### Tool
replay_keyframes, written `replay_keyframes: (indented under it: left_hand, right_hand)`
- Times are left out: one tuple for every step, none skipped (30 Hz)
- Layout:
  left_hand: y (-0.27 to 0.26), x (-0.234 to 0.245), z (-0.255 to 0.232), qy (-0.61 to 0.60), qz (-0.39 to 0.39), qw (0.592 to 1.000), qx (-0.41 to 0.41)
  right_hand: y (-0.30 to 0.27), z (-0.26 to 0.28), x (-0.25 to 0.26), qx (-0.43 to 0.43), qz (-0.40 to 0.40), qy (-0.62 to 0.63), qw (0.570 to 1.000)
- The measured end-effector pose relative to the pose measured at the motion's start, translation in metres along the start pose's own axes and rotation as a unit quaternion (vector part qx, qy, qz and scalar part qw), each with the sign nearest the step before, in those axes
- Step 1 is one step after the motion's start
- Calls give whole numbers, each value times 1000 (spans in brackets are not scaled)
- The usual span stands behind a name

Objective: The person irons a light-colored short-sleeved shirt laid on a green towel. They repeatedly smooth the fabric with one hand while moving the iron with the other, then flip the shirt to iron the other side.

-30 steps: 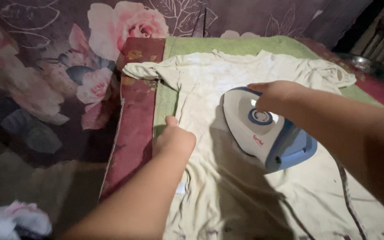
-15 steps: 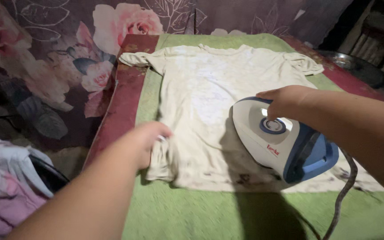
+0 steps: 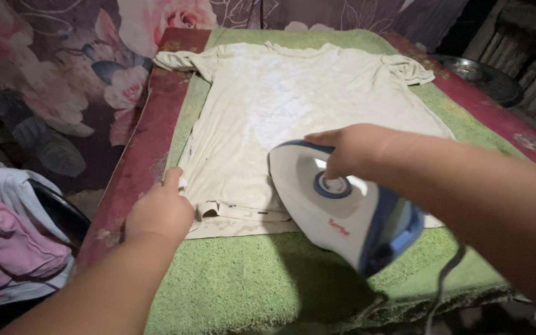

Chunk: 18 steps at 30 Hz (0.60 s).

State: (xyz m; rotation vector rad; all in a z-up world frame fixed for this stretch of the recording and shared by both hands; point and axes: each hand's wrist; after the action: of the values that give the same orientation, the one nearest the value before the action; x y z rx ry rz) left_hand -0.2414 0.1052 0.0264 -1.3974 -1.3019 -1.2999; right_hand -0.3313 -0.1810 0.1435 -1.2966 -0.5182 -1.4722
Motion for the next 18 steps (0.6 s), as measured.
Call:
replay_keyframes:
  left_hand:
    - [0,0,-2,-2,9,1000,0]
    - [0,0,-3,-1,19,1000,3]
    - [-1,1,-4,0,30,1000,5]
    - [-3,3,-4,2,35,999,7]
    - [-6,4,-4,3,40,999,9]
    - [-8,7,-6,2,42,999,11]
    - [-11,10,-8,19,43,999,-6]
    - [-14,13,-9,35,44,998,-24]
    - [-16,16,-8,52,45,997,-42]
    - [-18,18,-6,61,-46,989,-126]
    - [-19,17,-6,69,-136,966,-208]
    - [-20,16,-5,63,-160,948,-268]
    - [-20,14,-6,60,-184,925,-327]
    - [-21,10,-5,45,-143,921,-360]
    - [-22,7,-5,31,-102,914,-392]
    - [-21,6,-6,20,-100,914,-392]
    - [-20,6,-5,10,-97,915,-392]
    - [-21,7,1,0,-96,917,-386]
  right_hand:
    - [-1,6,-3,-13,-4,-3,1000]
    - [-1,11,-7,-23,-6,-6,1000]
    - [3,16,-9,-28,-9,-9,1000]
    - [10,23,-8,-29,-11,-13,999]
    - [19,29,-7,-29,-13,-17,999]
    - [29,34,-5,-22,-16,-23,999]
    - [39,38,-3,-15,-19,-29,999]
    - [47,40,-2,-10,-24,-34,999]
    - [54,44,-1,3,-28,-42,999]
    - [59,45,-2,13,-29,-50,998]
    - [64,45,-3,22,-31,-58,998]
    - [67,43,-4,11,-33,-51,998]
    - [69,40,-6,1,-36,-45,998]
    - [68,34,-7,-13,-39,-38,998]
    - [67,29,-8,-17,-38,-39,998]
    - [66,28,-7,-13,-38,-42,998]
    - [65,29,-6,-9,-37,-44,998]
    - [65,34,-6,2,-40,-48,998]
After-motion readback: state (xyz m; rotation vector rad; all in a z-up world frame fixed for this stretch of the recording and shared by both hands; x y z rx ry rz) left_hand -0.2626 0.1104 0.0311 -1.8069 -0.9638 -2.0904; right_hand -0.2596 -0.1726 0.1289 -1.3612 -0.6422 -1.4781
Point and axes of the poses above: each hand's wrist, its own y-axis towards the middle knuckle, its own x-axis out of the back of the hand, z = x × y, and after that the axes turned 10 degrees about y, right-handed
